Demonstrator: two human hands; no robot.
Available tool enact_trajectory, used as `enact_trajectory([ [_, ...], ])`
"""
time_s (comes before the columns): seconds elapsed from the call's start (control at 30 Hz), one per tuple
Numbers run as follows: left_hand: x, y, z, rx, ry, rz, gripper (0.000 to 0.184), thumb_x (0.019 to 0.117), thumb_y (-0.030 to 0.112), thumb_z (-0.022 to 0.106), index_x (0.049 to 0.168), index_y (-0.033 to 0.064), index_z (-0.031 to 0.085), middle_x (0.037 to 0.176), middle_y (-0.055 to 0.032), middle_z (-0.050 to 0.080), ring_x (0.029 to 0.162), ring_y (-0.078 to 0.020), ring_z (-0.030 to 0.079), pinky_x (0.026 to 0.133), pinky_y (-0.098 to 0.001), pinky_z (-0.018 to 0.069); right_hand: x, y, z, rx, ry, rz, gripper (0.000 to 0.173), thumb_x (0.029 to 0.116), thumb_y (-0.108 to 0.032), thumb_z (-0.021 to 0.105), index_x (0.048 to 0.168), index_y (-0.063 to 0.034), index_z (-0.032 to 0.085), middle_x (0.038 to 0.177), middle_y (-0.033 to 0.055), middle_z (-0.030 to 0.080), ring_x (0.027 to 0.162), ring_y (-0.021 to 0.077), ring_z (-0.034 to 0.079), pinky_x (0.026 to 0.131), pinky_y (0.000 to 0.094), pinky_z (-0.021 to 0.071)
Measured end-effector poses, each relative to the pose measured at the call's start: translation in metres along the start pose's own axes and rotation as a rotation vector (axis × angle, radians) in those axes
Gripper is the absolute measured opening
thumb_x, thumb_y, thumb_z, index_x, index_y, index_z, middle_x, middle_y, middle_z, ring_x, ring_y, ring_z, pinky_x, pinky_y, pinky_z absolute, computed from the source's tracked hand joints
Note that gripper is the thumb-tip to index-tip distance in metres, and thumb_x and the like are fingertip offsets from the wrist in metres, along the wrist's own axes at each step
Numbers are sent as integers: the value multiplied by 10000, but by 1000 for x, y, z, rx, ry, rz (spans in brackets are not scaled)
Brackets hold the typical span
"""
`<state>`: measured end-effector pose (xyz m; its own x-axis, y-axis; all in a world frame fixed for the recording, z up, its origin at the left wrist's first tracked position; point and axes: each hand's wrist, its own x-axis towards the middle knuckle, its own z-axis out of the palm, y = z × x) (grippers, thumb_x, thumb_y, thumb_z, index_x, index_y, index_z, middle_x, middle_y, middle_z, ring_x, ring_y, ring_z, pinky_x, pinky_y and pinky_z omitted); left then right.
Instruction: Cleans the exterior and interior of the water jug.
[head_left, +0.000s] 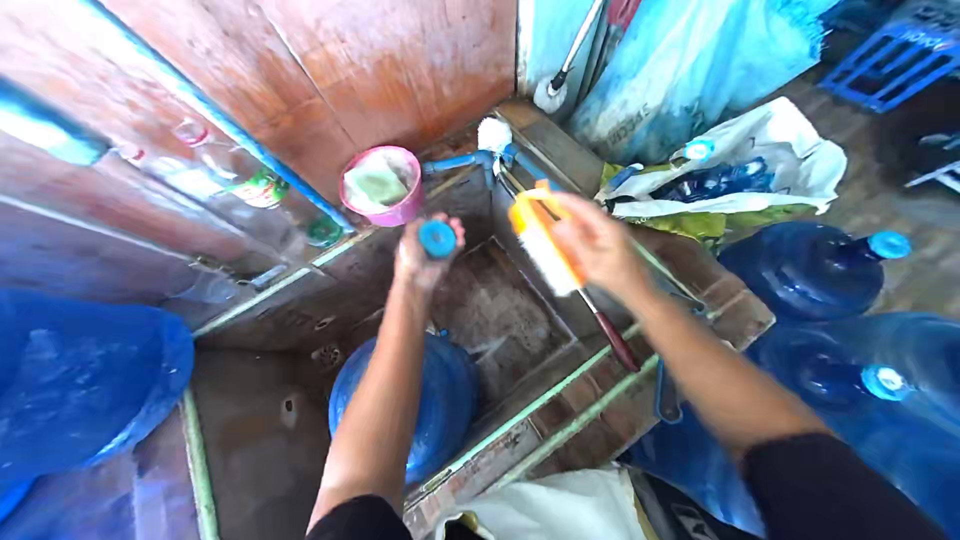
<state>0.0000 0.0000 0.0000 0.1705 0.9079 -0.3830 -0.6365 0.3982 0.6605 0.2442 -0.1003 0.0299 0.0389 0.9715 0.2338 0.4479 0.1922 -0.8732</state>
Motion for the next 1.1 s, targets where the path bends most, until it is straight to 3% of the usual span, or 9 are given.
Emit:
enact_trajectory([
  [0.1,-71,-49,-20,23,162,28,561,1102,501,196,1288,119,563,1040,-74,685,902,-181,679,750,-378,582,-12,-27,106,-150,-287,-39,580,954,-255,727,1506,-226,550,1258,267,640,1065,407,670,895,589,550],
  [0.17,-96,-65,-33,-22,214,98,499,1117,444,199,1344,100,480,1163,-112,631,1030,-233,640,862,-451,556,1,-30,142,-251,-427,68,553,1010,-327,639,1543,-310,493,1303,251,627,1110,428,654,916,616,529],
  [0.27,-129,-74,-54,-29,280,108,509,1131,410,199,1388,47,447,1233,-145,597,1080,-245,615,919,-449,536,-15,-34,165,-190,-452,184,545,1009,-318,656,1532,-274,511,1315,215,671,1204,418,644,1014,640,487],
  [0.37,-147,-63,-83,-57,281,72,687,1089,551,71,1291,74,522,1040,-103,679,887,-203,682,745,-370,575,-97,-74,163,-149,-536,146,525,1005,-218,654,1516,-208,535,1266,247,674,1164,422,652,998,615,498],
  [0.57,-165,-89,-63,201,127,-4,691,1107,502,76,1403,14,465,1266,-155,600,1085,-228,610,937,-424,524,-58,-28,147,-164,-388,282,353,1003,-238,657,1335,-120,685,1281,213,685,1221,409,632,1039,637,467],
  [0.7,-163,-71,-71,170,240,-16,784,1055,638,49,1302,70,530,1026,-120,675,844,-199,663,698,-365,558,-124,-70,148,-32,-415,232,344,996,-175,666,1329,-90,686,1246,217,696,1164,379,663,1025,587,493],
  [0.83,-173,-88,-56,276,112,5,570,1126,451,176,1428,53,452,1288,-139,600,1108,-227,620,941,-432,536,-79,-40,139,-141,-327,266,340,1012,-253,641,1323,-126,694,1283,198,690,1222,392,637,1046,623,470],
  [1.0,-171,-64,-62,145,130,82,684,1085,574,89,1253,92,545,997,-79,700,856,-170,692,717,-344,581,-120,-87,147,-55,-315,164,319,994,-187,668,1300,-106,708,1237,219,697,1155,388,664,998,593,505],
  [1.1,-178,-71,-55,221,60,86,564,1120,469,157,1405,81,451,1223,-96,616,1064,-183,627,912,-392,544,-79,-73,141,-156,-325,212,329,1013,-243,637,1320,-140,699,1279,199,691,1209,393,645,1025,624,485],
])
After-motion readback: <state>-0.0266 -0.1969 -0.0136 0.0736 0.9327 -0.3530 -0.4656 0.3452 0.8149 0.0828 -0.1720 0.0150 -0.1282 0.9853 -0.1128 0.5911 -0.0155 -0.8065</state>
